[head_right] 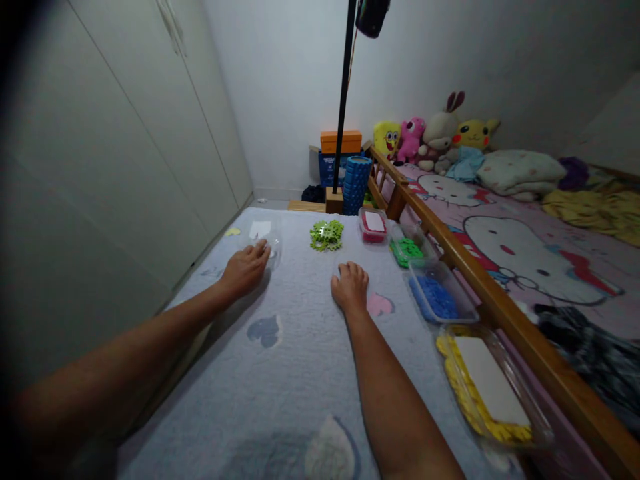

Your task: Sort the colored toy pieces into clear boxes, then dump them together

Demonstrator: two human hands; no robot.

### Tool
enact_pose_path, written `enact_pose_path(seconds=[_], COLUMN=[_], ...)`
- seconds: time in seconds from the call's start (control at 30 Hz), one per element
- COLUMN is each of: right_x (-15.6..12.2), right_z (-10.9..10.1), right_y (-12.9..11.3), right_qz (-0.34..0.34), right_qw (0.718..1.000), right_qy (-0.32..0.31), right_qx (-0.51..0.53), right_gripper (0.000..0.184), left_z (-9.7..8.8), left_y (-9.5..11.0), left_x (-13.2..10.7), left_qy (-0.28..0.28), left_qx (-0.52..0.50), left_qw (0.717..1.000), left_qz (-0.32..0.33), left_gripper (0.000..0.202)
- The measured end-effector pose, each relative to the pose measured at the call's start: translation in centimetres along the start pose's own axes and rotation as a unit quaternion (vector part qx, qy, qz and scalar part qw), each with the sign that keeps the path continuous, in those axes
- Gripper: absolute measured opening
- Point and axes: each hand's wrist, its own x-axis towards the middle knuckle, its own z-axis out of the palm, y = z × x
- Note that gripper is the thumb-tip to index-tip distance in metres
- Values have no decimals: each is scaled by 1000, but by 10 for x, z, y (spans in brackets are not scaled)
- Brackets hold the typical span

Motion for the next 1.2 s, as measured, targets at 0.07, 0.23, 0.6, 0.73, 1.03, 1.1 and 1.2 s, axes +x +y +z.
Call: enact_pose_path(seconds=[0.07, 0.23, 0.6, 0.73, 1.03, 1.1, 1.2], right_x=[0, 0, 2, 1, 1, 1, 2], right_z=[0, 2, 2, 3, 4, 4, 5], right_y=[0, 2, 5, 5, 5, 6, 6], right_qz=[-1, -8, -9, -9, -12, -12, -10], right_qw=[1000, 1000, 1000, 1000, 1000, 1000, 1000], right_qy=[2, 9, 3, 11, 12, 12, 9], right_qx=[2, 6, 12, 16, 18, 21, 21], right_gripper=[36, 34, 34, 32, 32, 33, 34], left_z=[-11, -25, -12, -11, -13, -14, -15], left_y=[24, 72, 102, 100, 68, 59, 46], left_x=[-23, -65, -102, -123, -162, -164, -165], left_qy=[6, 5, 22, 28, -2, -16, -33], left_qx=[-6, -36, -38, -40, -60, -50, -34], left_qw=[1000, 995, 992, 989, 990, 993, 994], left_qz=[30, 96, 122, 138, 129, 106, 95], left_gripper=[56, 53, 52, 52, 44, 41, 36])
